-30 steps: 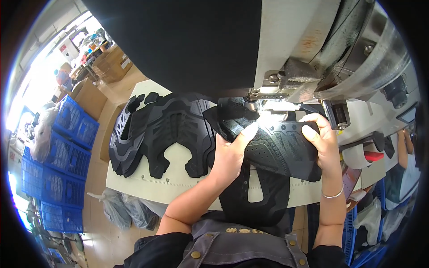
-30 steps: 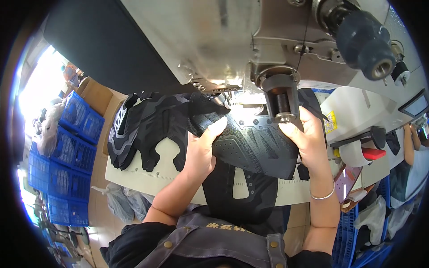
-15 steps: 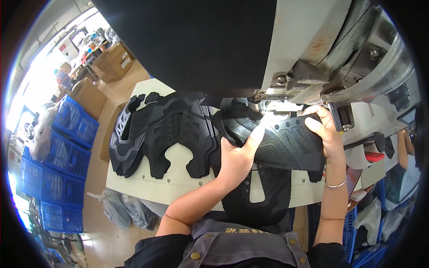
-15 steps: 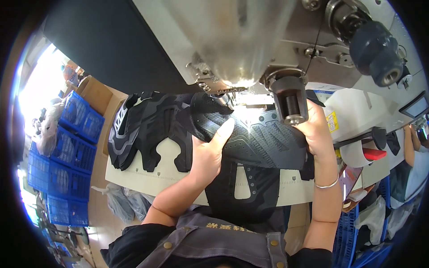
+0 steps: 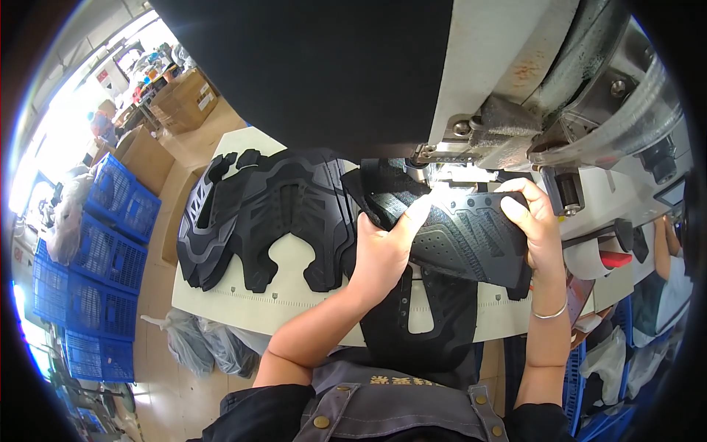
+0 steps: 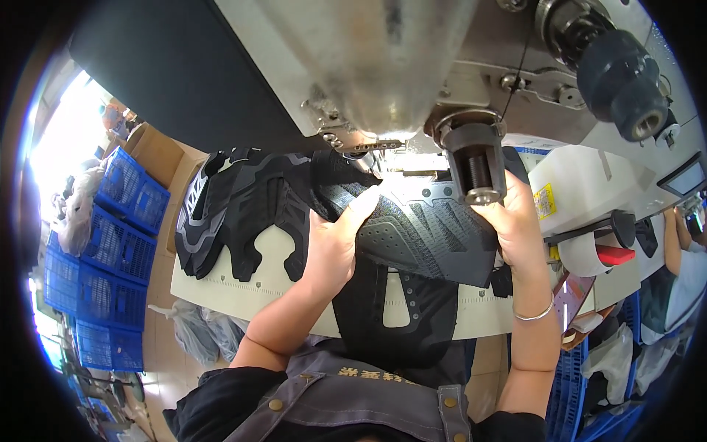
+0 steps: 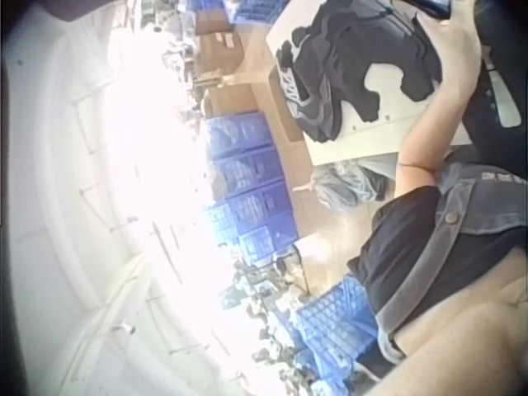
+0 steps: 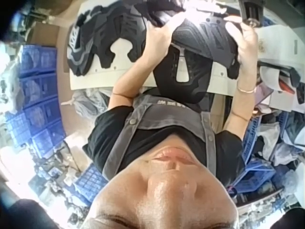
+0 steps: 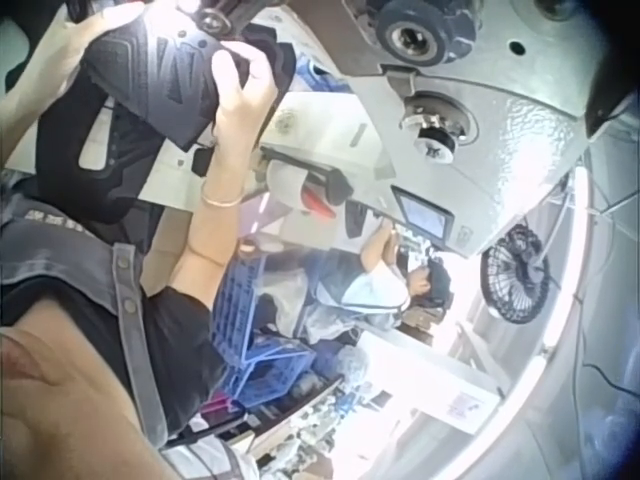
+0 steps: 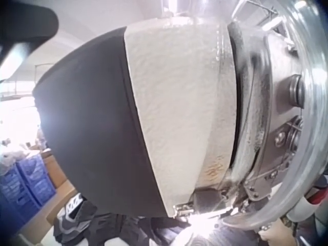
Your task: Stitching black shoe components together using an industrial sewing machine.
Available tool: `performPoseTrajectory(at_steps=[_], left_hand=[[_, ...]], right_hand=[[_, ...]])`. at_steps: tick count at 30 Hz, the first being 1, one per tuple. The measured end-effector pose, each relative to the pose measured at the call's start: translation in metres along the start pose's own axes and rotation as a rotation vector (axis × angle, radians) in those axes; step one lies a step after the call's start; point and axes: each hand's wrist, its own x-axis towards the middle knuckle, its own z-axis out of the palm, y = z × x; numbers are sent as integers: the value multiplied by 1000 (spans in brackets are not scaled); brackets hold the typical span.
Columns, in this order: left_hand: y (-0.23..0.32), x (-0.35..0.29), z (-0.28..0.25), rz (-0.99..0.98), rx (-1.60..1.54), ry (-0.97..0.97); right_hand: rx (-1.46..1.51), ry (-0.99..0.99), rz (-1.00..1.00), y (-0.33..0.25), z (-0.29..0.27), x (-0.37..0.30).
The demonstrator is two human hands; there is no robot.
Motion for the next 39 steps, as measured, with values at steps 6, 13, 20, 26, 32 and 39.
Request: performPoseTrajectory(at_steps=[6, 13, 20, 26, 32, 39], left_hand=[[3, 6, -9, -2, 116, -85], [6, 13, -12, 22, 207, -130], [8, 6, -9, -26, 85, 20], [10, -27, -24, -245, 262, -179], [14, -45, -21, -325, 184, -278], [9, -54, -23, -313, 205, -271]], right_hand=[[-6, -4, -22, 2, 1, 0], [86, 24, -22, 1, 8, -6], [101, 60, -2, 2, 12, -17], [110, 82, -26, 1, 19, -27], [63, 87, -38, 1, 21, -35], [-57, 98, -15, 4, 21, -45]])
